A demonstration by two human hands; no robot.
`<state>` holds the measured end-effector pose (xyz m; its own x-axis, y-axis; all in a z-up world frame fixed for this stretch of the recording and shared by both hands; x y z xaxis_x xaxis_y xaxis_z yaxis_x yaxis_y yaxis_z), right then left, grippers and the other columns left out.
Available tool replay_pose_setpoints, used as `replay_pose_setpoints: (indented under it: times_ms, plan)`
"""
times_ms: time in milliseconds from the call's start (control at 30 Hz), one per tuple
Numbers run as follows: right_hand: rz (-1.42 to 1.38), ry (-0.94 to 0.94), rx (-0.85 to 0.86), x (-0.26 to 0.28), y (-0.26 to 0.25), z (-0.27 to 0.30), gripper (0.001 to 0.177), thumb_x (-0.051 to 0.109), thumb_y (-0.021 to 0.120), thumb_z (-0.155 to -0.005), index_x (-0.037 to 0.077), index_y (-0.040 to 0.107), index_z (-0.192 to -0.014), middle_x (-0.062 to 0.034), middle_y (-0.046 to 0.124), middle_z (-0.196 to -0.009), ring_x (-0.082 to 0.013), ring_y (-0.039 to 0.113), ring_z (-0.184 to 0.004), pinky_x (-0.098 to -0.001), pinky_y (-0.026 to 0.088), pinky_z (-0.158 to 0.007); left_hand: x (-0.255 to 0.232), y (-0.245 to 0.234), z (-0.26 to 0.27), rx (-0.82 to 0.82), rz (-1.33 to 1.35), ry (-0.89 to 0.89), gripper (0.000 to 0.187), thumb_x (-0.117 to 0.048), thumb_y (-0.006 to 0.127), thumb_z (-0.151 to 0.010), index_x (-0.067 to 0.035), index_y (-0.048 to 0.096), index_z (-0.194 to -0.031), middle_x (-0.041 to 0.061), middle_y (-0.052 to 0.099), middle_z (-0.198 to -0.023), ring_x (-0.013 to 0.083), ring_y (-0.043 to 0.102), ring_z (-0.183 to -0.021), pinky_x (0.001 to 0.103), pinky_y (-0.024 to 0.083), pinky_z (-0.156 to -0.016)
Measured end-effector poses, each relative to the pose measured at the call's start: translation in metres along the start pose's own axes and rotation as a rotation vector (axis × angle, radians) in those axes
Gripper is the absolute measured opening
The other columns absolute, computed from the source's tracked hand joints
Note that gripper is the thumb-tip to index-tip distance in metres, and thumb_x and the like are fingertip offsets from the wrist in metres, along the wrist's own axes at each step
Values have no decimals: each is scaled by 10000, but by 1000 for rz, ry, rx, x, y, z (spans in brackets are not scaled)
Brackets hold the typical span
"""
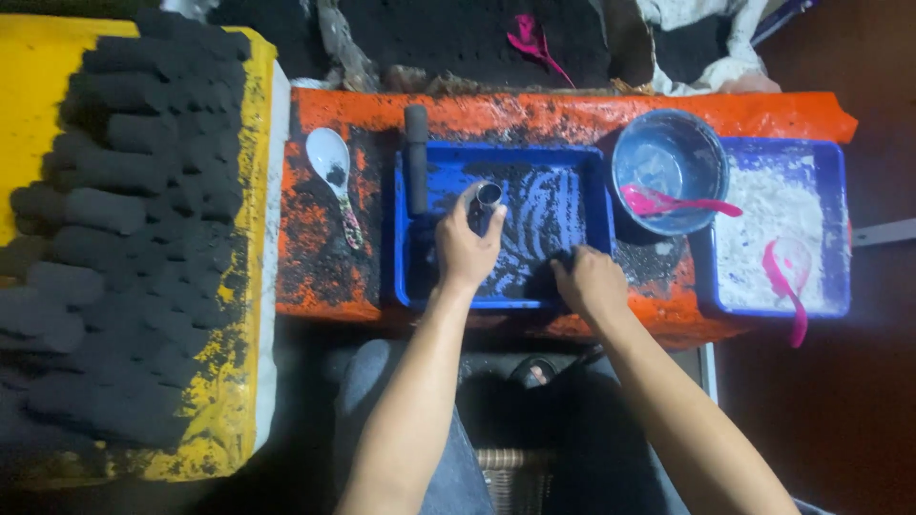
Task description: The person scoops a dark granular material into a cylindrical metal mold placed in a blue tray. They press the material down with a metal rod and then eject the formed cylindrical briquette onto a yellow tray. The process is repeated multiple times.
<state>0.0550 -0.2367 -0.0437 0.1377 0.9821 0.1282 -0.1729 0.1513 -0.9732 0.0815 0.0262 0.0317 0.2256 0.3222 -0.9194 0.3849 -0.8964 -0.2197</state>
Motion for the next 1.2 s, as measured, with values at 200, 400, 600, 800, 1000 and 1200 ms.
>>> replay_pose_setpoints:
  times_ms: [200, 400, 600, 800, 1000, 1200]
  plan:
    - [173, 36, 173, 57, -35, 24, 717, 577, 810, -793, -57, 724, -1115, -290, 723, -1122, -464, 752, -988, -535, 633, -773, -3, -1, 0, 23, 8, -21, 436, -292, 799, -872, -34, 708, -1212, 201, 777, -995, 380, 762, -942, 464, 631, -783]
    - [176, 71, 180, 51, -11, 15, 561, 406, 876, -776, -84, 777, -1033, -269, 755, -954, -476, 754, -915, -554, 624, -670, -5, -2, 0, 15, 25, 3, 425, -295, 785, -894, -36, 705, -1222, 210, 774, -990, 395, 759, -927, 468, 633, -752]
    - [215, 88, 170, 33, 41, -9, 439, 345, 914, -718, -18, 803, -939, -236, 755, -842, -461, 759, -832, -569, 616, -628, -6, -1, 1, 14, 53, 9, 412, -261, 785, -900, -24, 698, -1225, 216, 772, -981, 396, 763, -920, 465, 636, -754]
    - [140, 155, 42, 56, -14, 3, 504, 412, 861, -809, -41, 788, -1019, -229, 746, -981, -475, 752, -912, -585, 609, -724, -10, -3, 0, 32, 83, -29, 413, -224, 784, -895, -23, 690, -1243, 238, 766, -991, 414, 760, -935, 465, 646, -754]
    - [190, 157, 55, 23, 39, -1, 213, 151, 815, -837, -36, 801, -939, -192, 749, -873, -452, 762, -860, -533, 625, -692, -3, -1, 2, 38, 51, -61, 445, -276, 790, -886, -53, 692, -1259, 227, 770, -995, 397, 763, -938, 460, 651, -751]
    - [174, 143, 66, 72, -35, 32, 175, 71, 752, -826, -37, 808, -952, -233, 758, -837, -463, 760, -843, -550, 617, -690, -3, 0, 2, 51, 77, -68, 427, -284, 775, -908, -53, 692, -1259, 219, 770, -1014, 385, 766, -940, 442, 653, -759]
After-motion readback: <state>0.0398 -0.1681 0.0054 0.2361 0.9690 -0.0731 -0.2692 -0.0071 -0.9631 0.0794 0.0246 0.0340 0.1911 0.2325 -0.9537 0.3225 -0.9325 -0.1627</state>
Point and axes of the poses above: each hand's wrist, its own z-axis away from the middle knuckle, its own y-axis out of the palm, x = y × z, the point moved 9 cm from there along -z, towards the middle knuckle
